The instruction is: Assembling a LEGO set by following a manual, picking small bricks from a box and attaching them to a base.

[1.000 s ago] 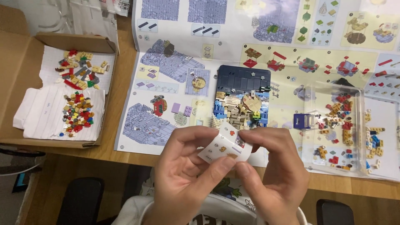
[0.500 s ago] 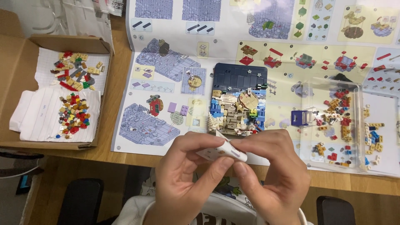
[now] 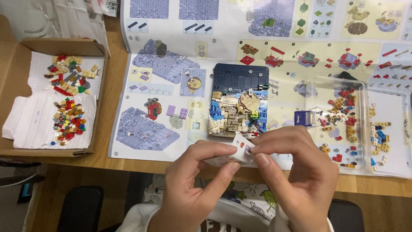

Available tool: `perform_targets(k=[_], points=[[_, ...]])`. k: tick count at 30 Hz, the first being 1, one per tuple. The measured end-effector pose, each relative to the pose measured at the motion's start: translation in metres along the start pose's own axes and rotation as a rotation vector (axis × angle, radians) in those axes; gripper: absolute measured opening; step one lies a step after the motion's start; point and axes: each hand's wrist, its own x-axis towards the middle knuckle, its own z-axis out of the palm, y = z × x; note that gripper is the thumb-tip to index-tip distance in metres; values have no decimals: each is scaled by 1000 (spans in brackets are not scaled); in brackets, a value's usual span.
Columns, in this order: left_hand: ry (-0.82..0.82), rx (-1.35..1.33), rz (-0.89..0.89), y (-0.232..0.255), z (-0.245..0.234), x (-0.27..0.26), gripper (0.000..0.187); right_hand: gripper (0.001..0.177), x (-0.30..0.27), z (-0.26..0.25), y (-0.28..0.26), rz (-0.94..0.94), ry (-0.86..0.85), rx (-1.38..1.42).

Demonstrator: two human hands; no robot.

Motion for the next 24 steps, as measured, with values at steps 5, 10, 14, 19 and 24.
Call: perform_targets(k=[5,10,14,19,24], points=[[-26,4,19,-1,3,1,18,12,2,-8,7,183,-21,153],[-45,21,2,-1,5,3,19,12,2,-14,18,341,-29,264],[-58,58,-110,-3,10,7,20,12,-1,-18,30,412,94,452],[-121,204,-27,0,27,32,23,14,-6,-31,31,438,165,491],[-284,472,265,-1,64,63,37,13,-15,-48,28,491,306,664]])
